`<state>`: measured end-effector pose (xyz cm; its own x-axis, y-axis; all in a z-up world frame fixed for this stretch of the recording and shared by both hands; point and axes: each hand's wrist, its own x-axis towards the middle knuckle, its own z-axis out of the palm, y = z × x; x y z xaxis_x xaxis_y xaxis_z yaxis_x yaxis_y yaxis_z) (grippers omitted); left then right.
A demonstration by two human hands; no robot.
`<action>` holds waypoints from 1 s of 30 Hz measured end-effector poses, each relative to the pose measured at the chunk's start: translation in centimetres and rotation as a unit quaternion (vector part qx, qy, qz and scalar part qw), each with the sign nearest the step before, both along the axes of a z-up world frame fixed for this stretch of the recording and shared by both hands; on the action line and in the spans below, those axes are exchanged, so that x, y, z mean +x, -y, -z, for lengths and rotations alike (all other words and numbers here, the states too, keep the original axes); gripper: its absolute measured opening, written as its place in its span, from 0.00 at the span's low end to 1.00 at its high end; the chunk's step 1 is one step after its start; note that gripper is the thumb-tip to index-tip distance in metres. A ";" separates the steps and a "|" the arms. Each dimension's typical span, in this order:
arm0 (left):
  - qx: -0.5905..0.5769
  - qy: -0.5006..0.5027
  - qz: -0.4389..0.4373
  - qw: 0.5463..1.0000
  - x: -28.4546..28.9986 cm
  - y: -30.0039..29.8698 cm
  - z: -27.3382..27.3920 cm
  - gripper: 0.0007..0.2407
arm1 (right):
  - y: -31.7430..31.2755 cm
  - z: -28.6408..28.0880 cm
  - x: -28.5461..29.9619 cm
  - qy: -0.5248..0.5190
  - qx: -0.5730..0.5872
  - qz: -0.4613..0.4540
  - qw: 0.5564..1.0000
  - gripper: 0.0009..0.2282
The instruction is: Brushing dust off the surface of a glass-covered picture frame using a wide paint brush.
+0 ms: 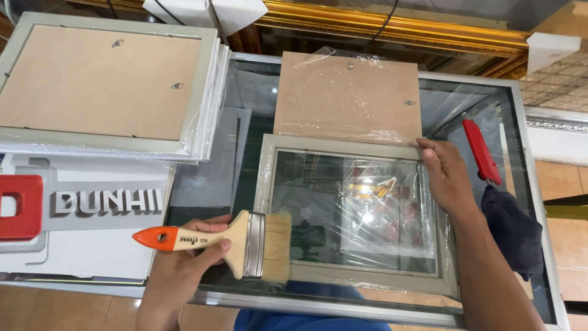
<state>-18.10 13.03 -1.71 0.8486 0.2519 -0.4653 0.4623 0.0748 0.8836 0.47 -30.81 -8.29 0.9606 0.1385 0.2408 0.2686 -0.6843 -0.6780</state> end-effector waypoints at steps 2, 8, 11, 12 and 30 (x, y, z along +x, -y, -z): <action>0.041 0.002 0.061 0.997 1.3 1.3 -0.2 0.08 | 0.1 0.0 0.0 -0.002 0.001 0.000 1.000 0.16; 0.045 0.136 0.244 0.959 5.2 10.0 1.9 0.14 | 0.5 0.3 0.0 0.010 0.025 -0.017 1.000 0.16; 0.035 0.235 0.307 0.922 6.9 15.0 1.6 0.17 | 0.7 0.6 0.2 0.001 0.061 -0.017 0.998 0.20; 0.030 0.244 0.342 0.907 7.4 16.6 1.0 0.16 | 0.8 0.7 0.0 -0.005 0.070 -0.013 0.997 0.22; 0.079 0.097 0.156 0.980 5.2 -0.7 0.7 0.16 | 1.0 1.3 0.3 0.001 0.062 -0.011 0.998 0.18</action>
